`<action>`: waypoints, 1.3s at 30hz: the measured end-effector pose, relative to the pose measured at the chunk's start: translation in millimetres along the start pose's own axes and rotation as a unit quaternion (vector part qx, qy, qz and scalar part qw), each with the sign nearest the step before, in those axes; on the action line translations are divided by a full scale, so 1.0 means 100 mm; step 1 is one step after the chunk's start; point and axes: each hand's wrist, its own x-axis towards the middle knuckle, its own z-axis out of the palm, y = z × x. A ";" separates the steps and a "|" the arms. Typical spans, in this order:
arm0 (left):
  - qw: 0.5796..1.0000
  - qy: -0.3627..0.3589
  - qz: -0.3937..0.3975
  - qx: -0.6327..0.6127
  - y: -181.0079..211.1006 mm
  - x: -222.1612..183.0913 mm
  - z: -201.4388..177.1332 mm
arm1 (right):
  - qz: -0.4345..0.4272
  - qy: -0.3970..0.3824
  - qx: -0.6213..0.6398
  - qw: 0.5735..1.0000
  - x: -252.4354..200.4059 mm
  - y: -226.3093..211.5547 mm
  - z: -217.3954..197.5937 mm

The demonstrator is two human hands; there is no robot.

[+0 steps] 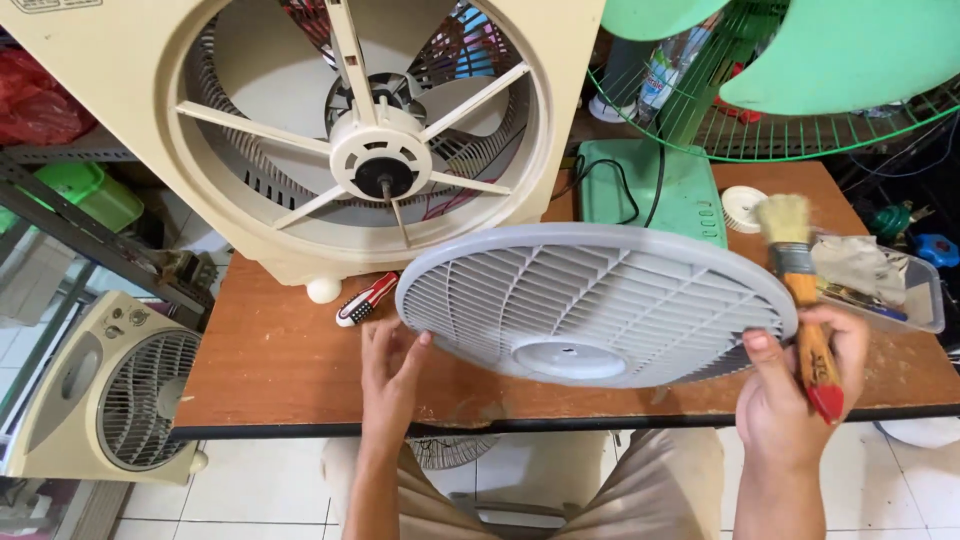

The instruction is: Disassembling a fan with a screwdriver and cleaning the grill with a brush.

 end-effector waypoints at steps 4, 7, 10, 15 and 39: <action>0.919 -0.195 0.063 -0.336 -0.63 0.11 0.01 | 0.086 0.039 -0.001 0.996 0.00 -0.03 0.08; 0.868 -0.256 -0.009 -0.425 -0.88 0.10 0.05 | 0.131 0.031 0.034 0.990 0.02 0.05 0.09; 0.847 -0.248 -0.044 -0.469 -0.88 0.04 0.13 | 0.141 0.040 0.063 0.987 0.03 0.18 0.18; 0.807 -0.164 -0.098 -0.559 -1.14 0.05 0.37 | 0.005 0.080 -0.051 0.996 -0.26 0.37 0.26; 0.778 0.068 -0.234 -0.579 -0.57 0.00 0.84 | 0.009 -0.196 -0.012 0.981 -1.85 -0.17 0.95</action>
